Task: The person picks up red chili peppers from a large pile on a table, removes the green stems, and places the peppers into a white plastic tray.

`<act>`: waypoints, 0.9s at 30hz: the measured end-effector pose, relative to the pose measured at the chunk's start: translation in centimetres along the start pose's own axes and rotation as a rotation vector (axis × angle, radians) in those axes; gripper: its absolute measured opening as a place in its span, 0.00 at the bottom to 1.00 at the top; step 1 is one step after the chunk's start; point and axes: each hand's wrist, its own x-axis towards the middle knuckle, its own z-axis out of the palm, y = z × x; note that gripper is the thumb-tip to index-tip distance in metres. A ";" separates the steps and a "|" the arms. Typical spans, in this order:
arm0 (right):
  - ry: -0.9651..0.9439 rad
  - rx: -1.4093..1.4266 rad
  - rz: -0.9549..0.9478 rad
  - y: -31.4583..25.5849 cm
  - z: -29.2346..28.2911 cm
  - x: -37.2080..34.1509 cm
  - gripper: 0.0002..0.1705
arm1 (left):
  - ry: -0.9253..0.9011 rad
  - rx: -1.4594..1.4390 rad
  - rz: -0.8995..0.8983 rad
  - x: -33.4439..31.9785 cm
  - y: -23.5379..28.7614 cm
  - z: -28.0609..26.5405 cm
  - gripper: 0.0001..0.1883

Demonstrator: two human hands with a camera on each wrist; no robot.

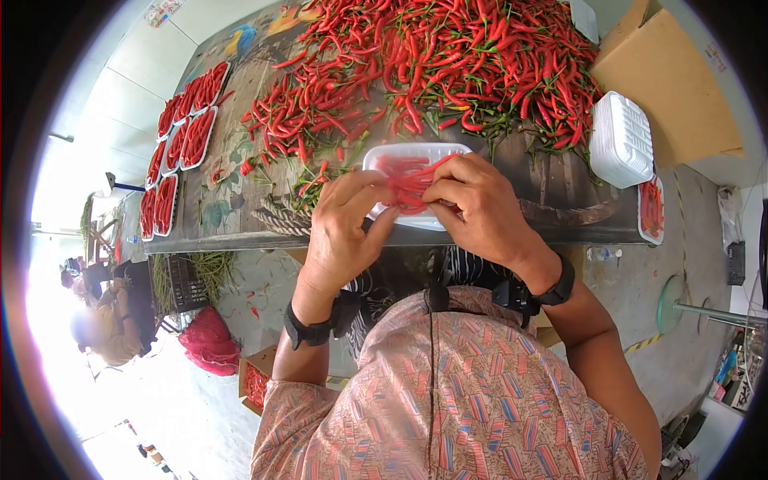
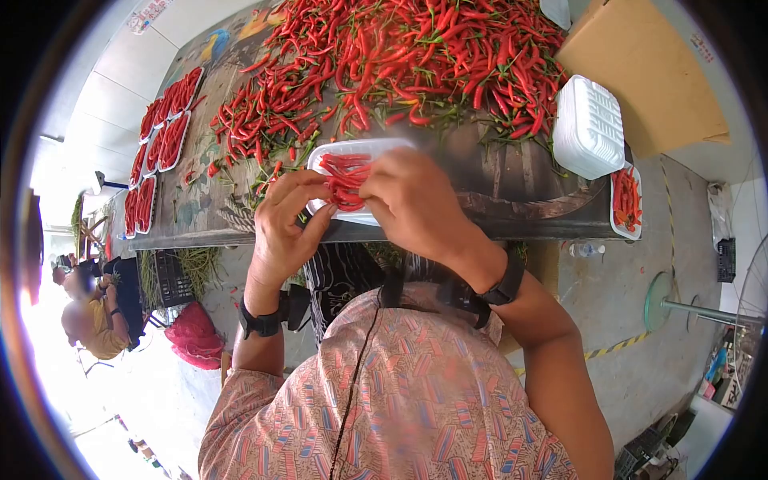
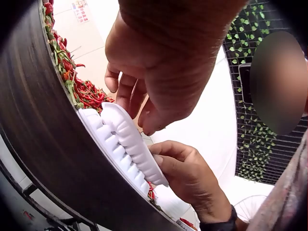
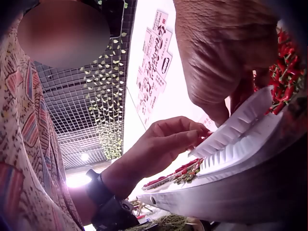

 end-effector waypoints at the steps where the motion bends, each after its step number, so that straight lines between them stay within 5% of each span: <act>1: -0.003 0.006 0.007 -0.1 0.0 0.0 0.07 | -0.001 0.001 -0.001 0.0 0.0 0.0 0.10; 15: -0.011 -0.007 -0.015 -0.1 0.1 0.0 0.07 | -0.059 0.033 0.022 0.3 -0.2 0.3 0.11; 19: 0.005 0.011 0.043 -0.7 -0.4 0.1 0.10 | 0.082 0.020 0.058 0.4 -0.8 -0.3 0.09; 23: 0.056 0.007 0.051 -0.3 -1.0 -0.2 0.11 | 0.188 0.314 -0.065 0.7 -2.7 -2.5 0.09; 27: 0.065 0.000 0.049 -0.8 -1.3 -0.2 0.10 | 0.046 0.476 -0.251 0.3 -4.8 -2.9 0.11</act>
